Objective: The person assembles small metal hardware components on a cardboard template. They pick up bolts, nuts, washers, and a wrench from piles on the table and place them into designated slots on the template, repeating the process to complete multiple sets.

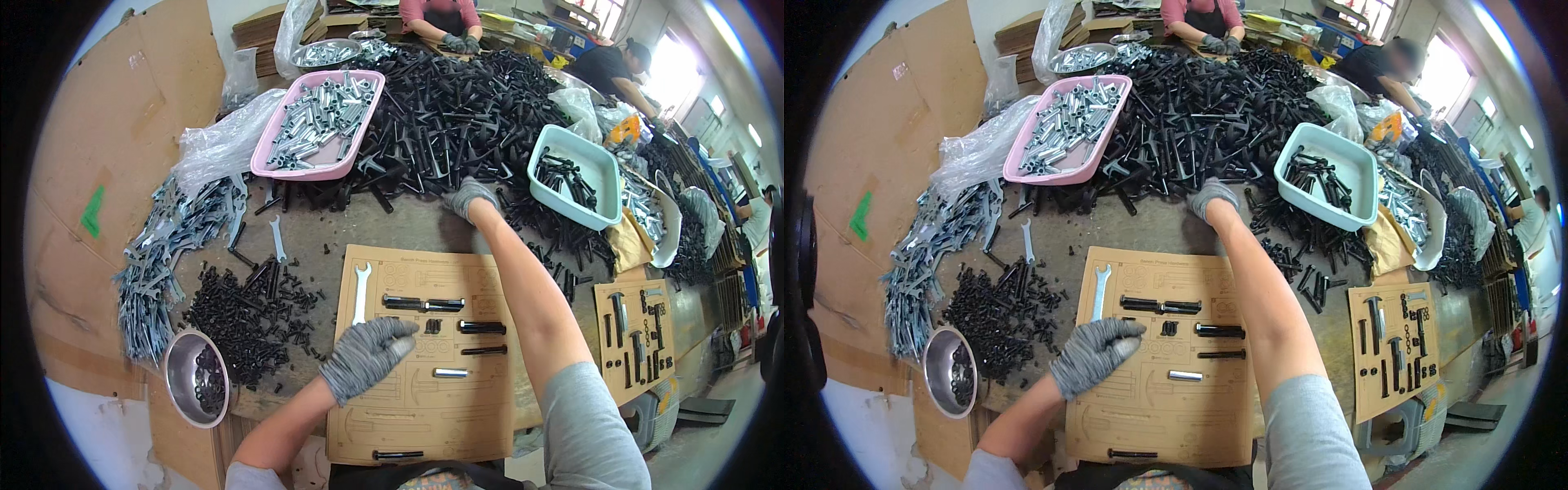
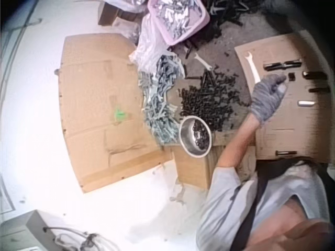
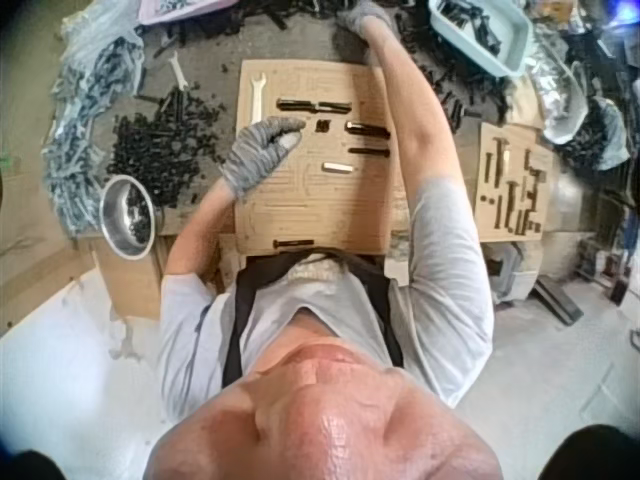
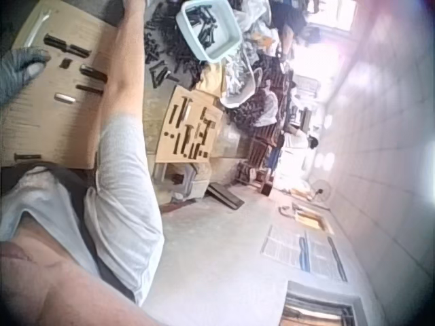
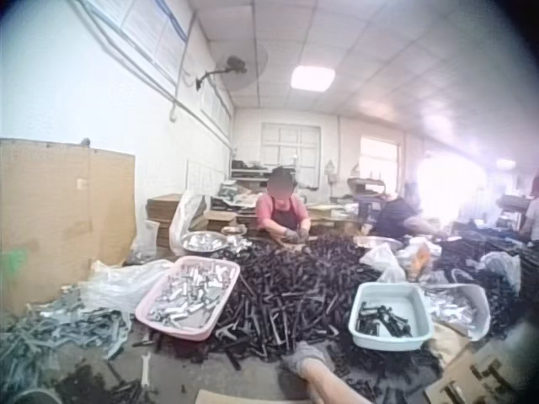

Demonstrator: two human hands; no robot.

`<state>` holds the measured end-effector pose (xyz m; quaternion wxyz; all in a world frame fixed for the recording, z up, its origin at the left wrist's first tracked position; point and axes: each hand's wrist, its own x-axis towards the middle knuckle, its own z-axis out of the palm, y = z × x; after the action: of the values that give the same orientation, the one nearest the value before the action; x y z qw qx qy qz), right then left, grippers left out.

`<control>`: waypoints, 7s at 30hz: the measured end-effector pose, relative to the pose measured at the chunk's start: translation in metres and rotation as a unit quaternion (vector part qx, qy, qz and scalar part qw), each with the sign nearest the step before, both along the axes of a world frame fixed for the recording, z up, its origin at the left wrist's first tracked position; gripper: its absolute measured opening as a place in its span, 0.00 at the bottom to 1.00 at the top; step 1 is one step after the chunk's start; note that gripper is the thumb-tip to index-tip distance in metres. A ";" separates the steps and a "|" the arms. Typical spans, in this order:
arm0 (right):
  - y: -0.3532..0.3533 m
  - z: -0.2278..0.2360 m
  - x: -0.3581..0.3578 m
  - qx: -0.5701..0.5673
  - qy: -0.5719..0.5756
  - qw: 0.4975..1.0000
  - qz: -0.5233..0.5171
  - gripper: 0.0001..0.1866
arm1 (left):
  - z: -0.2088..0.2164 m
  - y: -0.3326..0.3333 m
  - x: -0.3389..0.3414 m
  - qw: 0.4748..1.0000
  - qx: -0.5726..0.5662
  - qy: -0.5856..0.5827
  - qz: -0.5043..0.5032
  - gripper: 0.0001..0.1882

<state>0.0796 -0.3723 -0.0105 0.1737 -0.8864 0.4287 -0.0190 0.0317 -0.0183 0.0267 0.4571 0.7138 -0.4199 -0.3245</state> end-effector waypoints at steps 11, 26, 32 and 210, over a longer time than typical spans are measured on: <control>0.113 0.047 -0.136 0.151 -0.244 0.954 0.082 0.22 | -0.011 -0.096 0.006 0.912 -0.121 0.379 0.102 0.22; 0.208 0.033 -0.282 0.227 -0.278 0.917 0.175 0.20 | 0.023 -0.002 -0.049 0.925 0.253 -0.068 -0.276 0.20; 0.223 0.012 -0.293 0.279 -0.255 0.918 0.117 0.10 | 0.008 -0.009 -0.057 0.875 0.199 -0.310 -0.313 0.20; 0.143 0.012 -0.217 0.214 -0.338 0.910 0.107 0.11 | 0.026 0.272 0.128 0.838 0.395 -0.307 0.219 0.16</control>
<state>-0.1373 -0.2288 0.0018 0.4951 -0.8088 0.2407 -0.2068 0.1595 0.2537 0.0528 0.0432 0.9701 -0.2077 -0.1179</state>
